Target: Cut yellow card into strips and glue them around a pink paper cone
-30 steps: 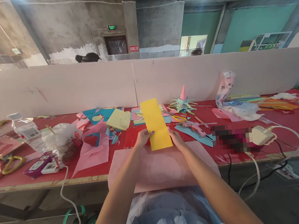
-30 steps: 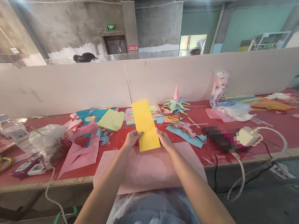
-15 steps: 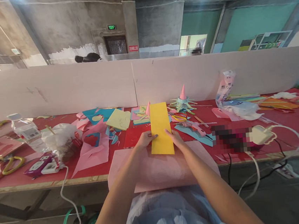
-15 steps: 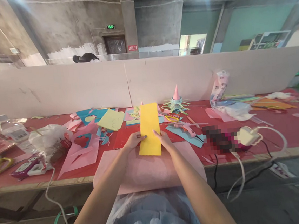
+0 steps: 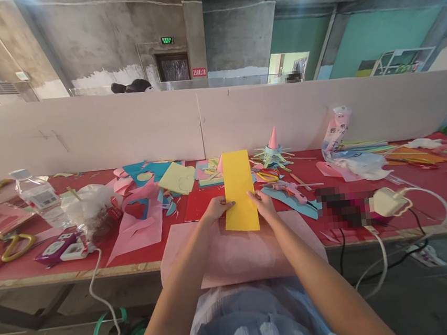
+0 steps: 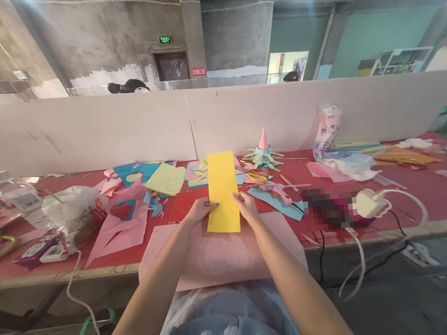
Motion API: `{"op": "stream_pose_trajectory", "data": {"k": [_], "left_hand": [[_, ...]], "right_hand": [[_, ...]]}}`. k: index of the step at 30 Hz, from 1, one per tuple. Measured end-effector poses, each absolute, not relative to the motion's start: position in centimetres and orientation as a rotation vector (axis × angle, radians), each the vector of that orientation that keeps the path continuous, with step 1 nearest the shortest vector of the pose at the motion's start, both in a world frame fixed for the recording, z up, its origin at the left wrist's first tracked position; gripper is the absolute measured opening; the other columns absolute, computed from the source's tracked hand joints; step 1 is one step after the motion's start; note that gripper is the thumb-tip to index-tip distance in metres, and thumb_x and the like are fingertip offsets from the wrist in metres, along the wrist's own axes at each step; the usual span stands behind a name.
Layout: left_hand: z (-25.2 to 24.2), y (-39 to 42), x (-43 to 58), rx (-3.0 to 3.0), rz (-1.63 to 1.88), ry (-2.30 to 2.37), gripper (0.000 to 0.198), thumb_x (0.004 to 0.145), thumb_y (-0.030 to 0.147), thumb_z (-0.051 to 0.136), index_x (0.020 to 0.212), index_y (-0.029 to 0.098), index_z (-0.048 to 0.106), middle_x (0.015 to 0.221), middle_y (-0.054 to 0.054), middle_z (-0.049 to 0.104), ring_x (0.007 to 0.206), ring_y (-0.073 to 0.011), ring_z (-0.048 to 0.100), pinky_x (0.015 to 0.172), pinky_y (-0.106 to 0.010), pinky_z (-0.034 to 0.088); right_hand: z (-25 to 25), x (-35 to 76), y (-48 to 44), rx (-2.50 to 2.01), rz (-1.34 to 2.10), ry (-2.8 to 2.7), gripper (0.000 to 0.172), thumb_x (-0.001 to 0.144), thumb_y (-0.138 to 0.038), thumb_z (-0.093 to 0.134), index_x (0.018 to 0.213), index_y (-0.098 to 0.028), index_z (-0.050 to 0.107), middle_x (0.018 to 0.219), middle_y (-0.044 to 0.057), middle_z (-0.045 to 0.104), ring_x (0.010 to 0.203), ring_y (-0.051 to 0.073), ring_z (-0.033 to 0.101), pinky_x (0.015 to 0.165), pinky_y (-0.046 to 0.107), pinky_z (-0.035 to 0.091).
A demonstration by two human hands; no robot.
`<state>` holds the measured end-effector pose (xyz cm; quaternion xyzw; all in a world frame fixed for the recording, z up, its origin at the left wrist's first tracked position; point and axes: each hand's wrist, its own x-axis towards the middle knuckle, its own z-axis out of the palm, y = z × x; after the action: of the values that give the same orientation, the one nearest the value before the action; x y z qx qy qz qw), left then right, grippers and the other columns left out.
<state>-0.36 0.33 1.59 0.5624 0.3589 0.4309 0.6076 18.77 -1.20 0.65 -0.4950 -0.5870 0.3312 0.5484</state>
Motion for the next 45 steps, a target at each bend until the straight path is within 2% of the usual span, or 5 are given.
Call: {"op": "stream_pose_trajectory", "data": {"k": [10, 21, 29, 38, 45], "left_hand": [[1.8, 0.1, -0.2, 1.300, 0.991, 0.836, 0.054, 0.049, 0.045, 0.079, 0.089, 0.010, 0.067, 0.093, -0.012, 0.070, 0.088, -0.0276, 0.065, 0.085, -0.042, 0.050], [1.6, -0.3, -0.5, 1.349, 0.878, 0.829, 0.049, 0.055, 0.042, 0.078, 0.091, 0.011, 0.066, 0.096, -0.013, 0.069, 0.089, -0.0284, 0.064, 0.081, -0.043, 0.051], [0.7, 0.5, -0.4, 1.375, 0.909, 0.859, 0.051, 0.055, 0.045, 0.077, 0.091, 0.011, 0.066, 0.097, -0.014, 0.069, 0.090, -0.0284, 0.064, 0.079, -0.042, 0.051], [0.8, 0.5, -0.5, 1.363, 0.925, 0.858, 0.055, 0.051, 0.046, 0.078, 0.092, 0.011, 0.066, 0.097, -0.014, 0.069, 0.088, -0.0292, 0.065, 0.078, -0.043, 0.051], [1.4, 0.3, -0.5, 1.349, 1.015, 0.859, 0.054, 0.052, 0.047, 0.077, 0.091, 0.012, 0.066, 0.095, -0.011, 0.070, 0.087, -0.0275, 0.065, 0.080, -0.042, 0.052]], "right_hand": [[0.6, 18.9, -0.9, -1.134, 0.605, -1.415, 0.044, 0.078, -0.056, 0.049, 0.057, -0.021, 0.032, 0.049, -0.005, 0.032, 0.047, 0.010, 0.032, 0.046, 0.023, 0.025], [0.5, 18.7, -1.0, -0.952, 1.026, -1.245, 0.041, 0.066, -0.053, 0.063, 0.089, -0.019, 0.058, 0.089, 0.006, 0.066, 0.073, 0.019, 0.061, 0.066, 0.028, 0.047], [0.4, 19.4, -0.4, -1.151, 0.919, -1.153, 0.047, 0.062, -0.061, 0.062, 0.080, -0.018, 0.060, 0.051, -0.003, 0.054, 0.039, 0.011, 0.043, 0.039, 0.024, 0.031], [0.3, 19.2, -0.6, -1.140, 0.844, -1.233, 0.043, 0.068, -0.063, 0.056, 0.070, -0.020, 0.053, 0.041, -0.007, 0.038, 0.032, 0.007, 0.029, 0.034, 0.023, 0.020], [0.2, 18.8, -0.8, -1.273, 0.616, -1.534, 0.056, 0.071, -0.069, 0.047, 0.048, -0.020, 0.032, 0.044, -0.003, 0.037, 0.045, 0.010, 0.035, 0.044, 0.024, 0.024]]}}
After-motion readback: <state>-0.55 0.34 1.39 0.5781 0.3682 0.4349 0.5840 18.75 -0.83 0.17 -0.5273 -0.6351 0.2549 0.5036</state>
